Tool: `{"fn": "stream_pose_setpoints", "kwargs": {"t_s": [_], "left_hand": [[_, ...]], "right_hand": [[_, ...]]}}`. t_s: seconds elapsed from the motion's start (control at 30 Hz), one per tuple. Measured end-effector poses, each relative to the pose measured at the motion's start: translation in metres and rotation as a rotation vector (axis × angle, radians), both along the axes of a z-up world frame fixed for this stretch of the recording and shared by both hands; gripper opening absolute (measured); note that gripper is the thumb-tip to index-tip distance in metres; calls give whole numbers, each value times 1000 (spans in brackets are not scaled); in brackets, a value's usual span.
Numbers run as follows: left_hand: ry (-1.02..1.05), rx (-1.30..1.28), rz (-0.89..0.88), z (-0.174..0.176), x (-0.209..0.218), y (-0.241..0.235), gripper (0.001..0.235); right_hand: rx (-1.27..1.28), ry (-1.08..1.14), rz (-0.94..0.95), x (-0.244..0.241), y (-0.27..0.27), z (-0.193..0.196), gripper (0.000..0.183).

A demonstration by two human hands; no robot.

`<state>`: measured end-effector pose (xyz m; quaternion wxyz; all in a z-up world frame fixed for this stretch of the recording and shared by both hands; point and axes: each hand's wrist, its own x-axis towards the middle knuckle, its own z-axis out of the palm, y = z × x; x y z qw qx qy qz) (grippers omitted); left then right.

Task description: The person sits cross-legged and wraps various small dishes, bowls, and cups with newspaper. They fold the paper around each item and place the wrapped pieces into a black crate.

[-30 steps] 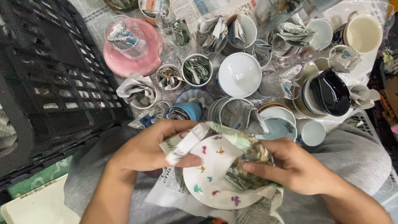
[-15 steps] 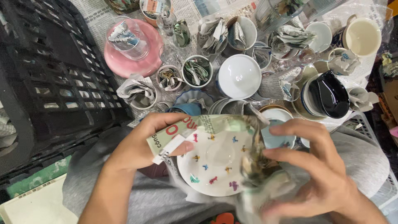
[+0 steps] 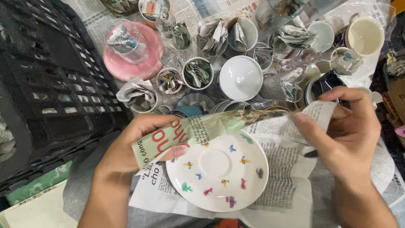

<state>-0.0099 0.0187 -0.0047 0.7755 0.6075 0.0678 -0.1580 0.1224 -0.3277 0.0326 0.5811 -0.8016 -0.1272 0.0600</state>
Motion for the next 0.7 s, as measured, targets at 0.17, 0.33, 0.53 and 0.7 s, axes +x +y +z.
{"fn": "stream_pose_setpoints", "kwargs": {"t_s": [0.17,0.33,0.53,0.7], "left_hand": [[9,-18,20,0,-1,-2,39],[-19,-23,16,3,-2,-2,40],[-20,-79,-45,7,-1,-3,38],[35,-110,-43,-1,-2,-6,39]], "right_hand": [[-262,-590,37,-7,16,16,41],[-538,-703,254,-22,18,42,34],[-389,-456,522,-24,36,36,24],[-331,-327,551,-22,37,29,13]]}}
